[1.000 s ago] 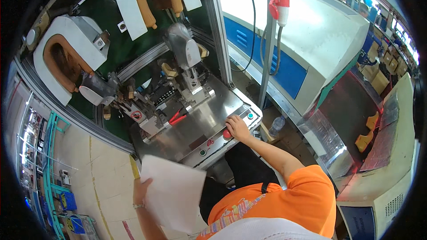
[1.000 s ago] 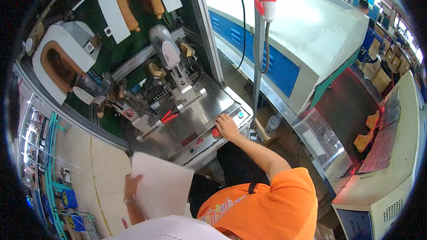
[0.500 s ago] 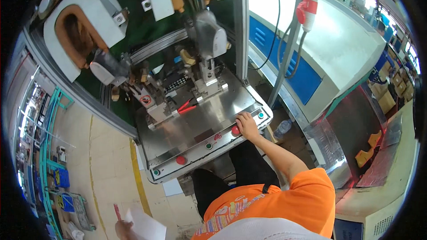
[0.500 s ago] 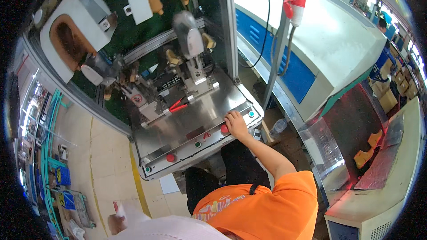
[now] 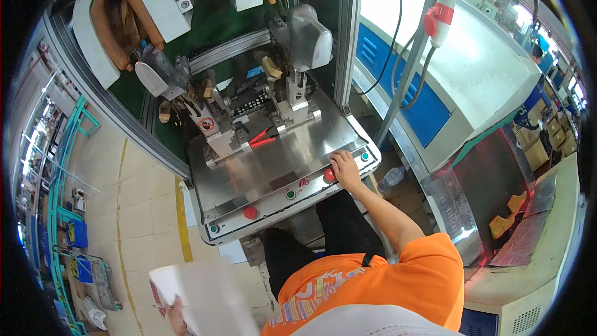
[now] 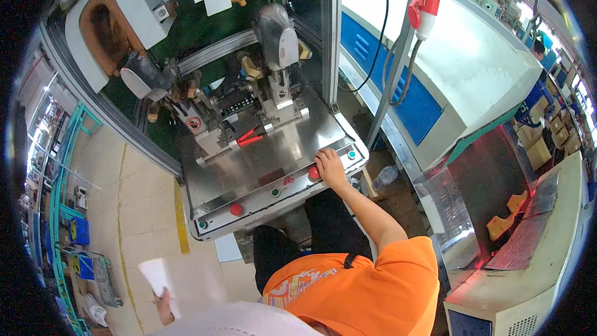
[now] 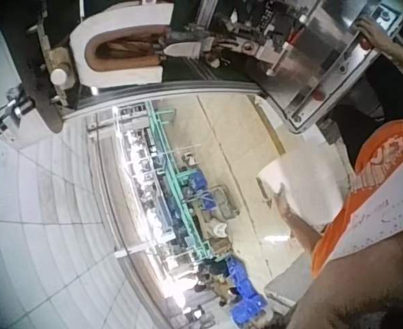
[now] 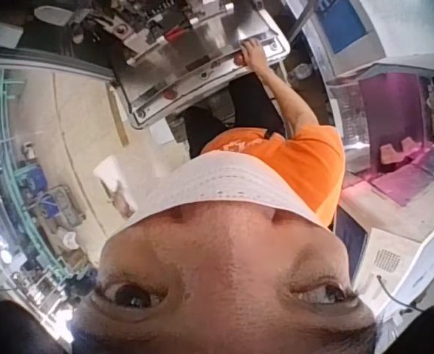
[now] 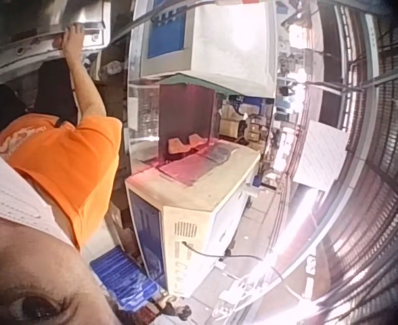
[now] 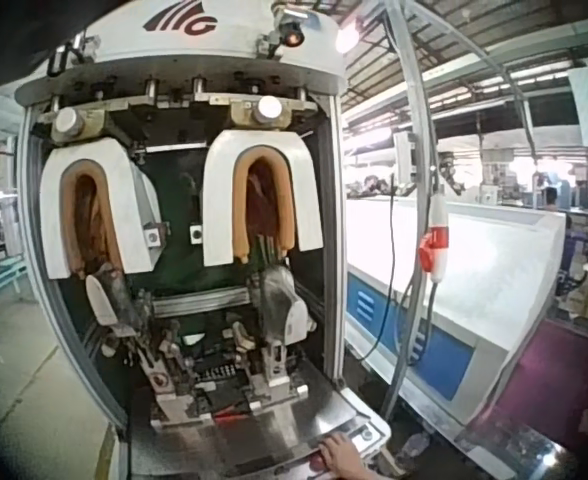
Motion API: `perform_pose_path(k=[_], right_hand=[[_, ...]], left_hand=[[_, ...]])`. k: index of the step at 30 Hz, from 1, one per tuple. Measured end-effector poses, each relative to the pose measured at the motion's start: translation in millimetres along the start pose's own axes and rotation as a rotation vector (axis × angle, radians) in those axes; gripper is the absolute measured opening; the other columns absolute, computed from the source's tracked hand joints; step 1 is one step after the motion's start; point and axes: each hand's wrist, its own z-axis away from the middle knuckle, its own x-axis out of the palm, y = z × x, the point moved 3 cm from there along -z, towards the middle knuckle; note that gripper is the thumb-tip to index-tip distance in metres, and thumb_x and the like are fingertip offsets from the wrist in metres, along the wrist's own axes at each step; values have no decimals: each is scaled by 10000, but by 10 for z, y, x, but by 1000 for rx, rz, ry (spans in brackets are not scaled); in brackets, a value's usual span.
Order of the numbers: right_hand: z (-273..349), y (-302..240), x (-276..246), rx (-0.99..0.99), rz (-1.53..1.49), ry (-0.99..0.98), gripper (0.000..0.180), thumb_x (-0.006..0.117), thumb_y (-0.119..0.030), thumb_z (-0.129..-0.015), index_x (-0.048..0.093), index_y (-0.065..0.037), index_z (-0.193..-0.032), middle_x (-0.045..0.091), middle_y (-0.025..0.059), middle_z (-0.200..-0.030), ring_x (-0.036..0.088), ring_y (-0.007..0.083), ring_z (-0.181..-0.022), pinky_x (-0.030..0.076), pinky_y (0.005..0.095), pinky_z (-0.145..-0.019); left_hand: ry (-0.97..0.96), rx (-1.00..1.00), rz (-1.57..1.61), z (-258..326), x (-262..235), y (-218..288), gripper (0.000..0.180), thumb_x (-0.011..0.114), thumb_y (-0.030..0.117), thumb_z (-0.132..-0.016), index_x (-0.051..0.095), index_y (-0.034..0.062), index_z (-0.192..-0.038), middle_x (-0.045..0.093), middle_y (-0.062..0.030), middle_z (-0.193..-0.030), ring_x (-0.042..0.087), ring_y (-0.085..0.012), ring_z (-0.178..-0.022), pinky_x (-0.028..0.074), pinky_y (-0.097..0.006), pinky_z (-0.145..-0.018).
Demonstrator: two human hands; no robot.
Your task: The person operates a shoe manufacturing machine in a factory setting. They place a black shoe upper into the machine's mold, press a button to activate the process, and then remove the finished shoe. The person also handles a white sheet of material, placing it into the machine before processing.
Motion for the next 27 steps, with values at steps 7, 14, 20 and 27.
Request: perform_pose_path(k=[7,14,20,27], right_hand=[[-1,-9,6,-5,13,6,135,568,-97,-802,576,-28,-918,553,121,-960,503,303,-950,420,383,-832],[-27,-39,8,-18,10,7,134,563,-85,-796,575,-18,-911,555,127,-948,506,309,-925,420,386,-829],[-56,-96,4,-6,-16,-15,130,563,-89,-798,576,-17,-905,556,128,-947,509,309,-929,421,387,-833],[-41,-77,19,-18,3,-4,142,568,-89,-796,579,-14,-916,559,135,-946,511,312,-928,423,385,-831]], left_hand=[[-27,24,-164,-15,78,251,137,697,98,-741,602,20,-803,560,5,-669,486,-93,-568,388,-249,-512],[82,46,127,37,117,203,103,649,90,-787,611,3,-828,584,-5,-728,512,-79,-636,410,-238,-551],[-58,166,14,-115,-82,-220,237,641,119,-811,557,-2,-996,597,-83,-889,562,-144,-751,472,-278,-659],[80,15,584,288,167,683,451,637,140,-828,456,5,-1218,564,-116,-1084,560,-185,-928,480,-325,-772]])
